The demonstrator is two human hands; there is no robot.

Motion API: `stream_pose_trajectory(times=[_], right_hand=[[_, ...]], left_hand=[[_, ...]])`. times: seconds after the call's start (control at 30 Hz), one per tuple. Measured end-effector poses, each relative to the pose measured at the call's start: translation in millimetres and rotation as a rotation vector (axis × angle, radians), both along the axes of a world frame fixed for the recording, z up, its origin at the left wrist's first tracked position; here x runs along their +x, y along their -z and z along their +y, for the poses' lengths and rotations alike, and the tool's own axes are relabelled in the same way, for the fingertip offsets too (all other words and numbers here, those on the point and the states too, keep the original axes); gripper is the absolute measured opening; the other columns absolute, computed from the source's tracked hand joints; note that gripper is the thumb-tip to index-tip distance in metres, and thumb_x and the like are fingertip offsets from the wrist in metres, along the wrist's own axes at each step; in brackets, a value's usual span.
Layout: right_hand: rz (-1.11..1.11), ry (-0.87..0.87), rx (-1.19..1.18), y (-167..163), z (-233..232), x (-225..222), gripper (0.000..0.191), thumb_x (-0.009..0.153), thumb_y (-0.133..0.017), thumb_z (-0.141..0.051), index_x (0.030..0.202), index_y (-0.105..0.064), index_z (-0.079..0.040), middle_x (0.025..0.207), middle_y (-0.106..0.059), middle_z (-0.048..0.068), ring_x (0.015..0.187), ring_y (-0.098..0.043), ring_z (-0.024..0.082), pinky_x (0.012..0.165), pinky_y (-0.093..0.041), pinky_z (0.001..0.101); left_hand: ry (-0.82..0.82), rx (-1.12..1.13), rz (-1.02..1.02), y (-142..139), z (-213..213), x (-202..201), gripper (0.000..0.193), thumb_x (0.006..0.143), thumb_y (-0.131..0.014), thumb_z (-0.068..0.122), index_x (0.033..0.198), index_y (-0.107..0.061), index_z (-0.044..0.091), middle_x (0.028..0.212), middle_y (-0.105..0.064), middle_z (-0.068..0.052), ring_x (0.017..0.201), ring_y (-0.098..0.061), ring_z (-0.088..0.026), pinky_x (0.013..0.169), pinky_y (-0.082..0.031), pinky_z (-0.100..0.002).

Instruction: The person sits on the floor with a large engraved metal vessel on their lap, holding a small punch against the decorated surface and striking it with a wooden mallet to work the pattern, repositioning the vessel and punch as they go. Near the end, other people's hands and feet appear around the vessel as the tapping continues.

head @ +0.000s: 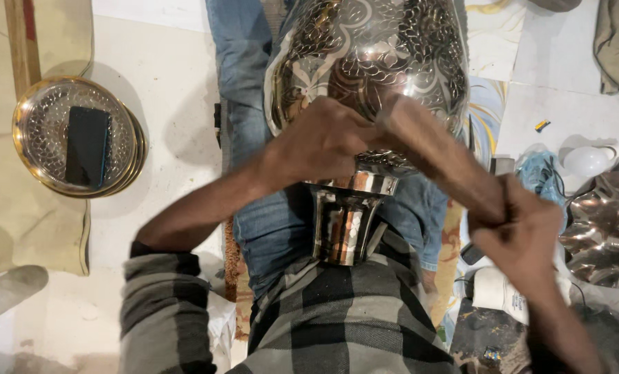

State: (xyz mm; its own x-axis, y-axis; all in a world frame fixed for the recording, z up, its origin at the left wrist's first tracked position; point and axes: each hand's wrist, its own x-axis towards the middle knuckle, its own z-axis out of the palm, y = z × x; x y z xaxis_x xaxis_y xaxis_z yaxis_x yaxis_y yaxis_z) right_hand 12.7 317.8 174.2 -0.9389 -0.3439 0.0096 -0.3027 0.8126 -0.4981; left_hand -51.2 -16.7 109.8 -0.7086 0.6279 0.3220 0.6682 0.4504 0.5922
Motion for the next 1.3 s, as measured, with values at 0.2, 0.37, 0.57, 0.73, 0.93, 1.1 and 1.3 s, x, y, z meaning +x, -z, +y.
stream_pose_trajectory(times=[0.2, 0.37, 0.57, 0.73, 0.93, 1.1, 1.3], right_hand=[[-0.137, -0.121, 0.372, -84.7, -35.5, -49.8, 0.029, 0.071, -0.077, -0.013, 0.095, -0.066, -0.002, 0.065, -0.063, 0.012, 0.054, -0.063, 0.024, 0.053, -0.051, 0.0377], [-0.082, -0.269, 0.516, -111.7, -81.3, -76.6, 0.035, 0.071, -0.075, -0.017, 0.100, -0.061, -0.003, 0.068, -0.065, 0.010, 0.059, -0.066, 0.024, 0.058, -0.054, 0.0367], [-0.053, -0.433, 0.659, -132.9, -112.2, -83.6, 0.035, 0.072, -0.075, -0.020, 0.100, -0.060, -0.006, 0.066, -0.064, 0.008, 0.054, -0.065, 0.022, 0.054, -0.052, 0.0373], [-0.023, -0.533, 0.986, -140.6, -139.8, -81.4, 0.030, 0.080, -0.071, -0.029, 0.102, -0.057, -0.013, 0.064, -0.062, -0.001, 0.045, -0.061, 0.017, 0.049, -0.050, 0.0332], [0.005, -0.607, 0.999, -144.4, -165.9, -76.8, 0.021, 0.089, -0.065, -0.035, 0.093, -0.055, -0.017, 0.065, -0.057, -0.004, 0.045, -0.055, 0.012, 0.047, -0.043, 0.0294], [0.200, -0.704, 1.070, -148.9, -179.8, -74.7, 0.022, 0.092, -0.062, -0.037, 0.096, -0.055, -0.016, 0.067, -0.059, -0.005, 0.043, -0.051, 0.010, 0.041, -0.040, 0.0290], [0.131, -0.695, 1.070, -150.1, -187.2, -70.2, 0.027, 0.089, -0.062, -0.038, 0.098, -0.056, -0.013, 0.067, -0.060, -0.002, 0.045, -0.052, 0.013, 0.040, -0.041, 0.0300]], left_hand=[[-0.362, 0.412, 0.186, 23.2, 12.8, 34.1, 0.044, 0.094, -0.057, -0.008, 0.129, -0.068, 0.017, 0.094, -0.076, -0.005, 0.060, -0.062, -0.006, 0.058, -0.059, -0.021], [-0.609, 0.533, 0.143, 20.0, 20.8, 61.0, 0.045, 0.079, -0.057, -0.004, 0.121, -0.070, 0.007, 0.087, -0.072, -0.010, 0.063, -0.065, -0.018, 0.060, -0.055, -0.035], [-0.822, 0.748, 0.149, 23.1, 44.3, 73.4, 0.024, 0.079, -0.060, 0.000, 0.102, -0.068, -0.002, 0.067, -0.057, -0.006, 0.053, -0.055, -0.018, 0.052, -0.047, -0.035], [-0.954, 0.766, 0.204, 40.0, 53.7, 77.3, 0.016, 0.079, -0.058, 0.001, 0.091, -0.067, -0.002, 0.063, -0.052, -0.007, 0.051, -0.050, -0.017, 0.053, -0.045, -0.035], [-0.973, 0.862, 0.311, 53.9, 59.7, 72.4, 0.006, 0.073, -0.056, -0.004, 0.071, -0.058, 0.001, 0.058, -0.053, -0.001, 0.048, -0.048, -0.013, 0.047, -0.041, -0.030], [-0.983, 0.864, 0.316, 50.8, 60.8, 72.2, 0.008, 0.076, -0.057, -0.006, 0.071, -0.059, -0.001, 0.061, -0.058, -0.003, 0.048, -0.051, -0.010, 0.049, -0.042, -0.029], [-0.948, 0.942, 0.271, 54.8, 64.8, 77.7, 0.015, 0.084, -0.061, -0.006, 0.071, -0.059, 0.001, 0.061, -0.059, -0.001, 0.049, -0.051, -0.007, 0.050, -0.041, -0.024]])
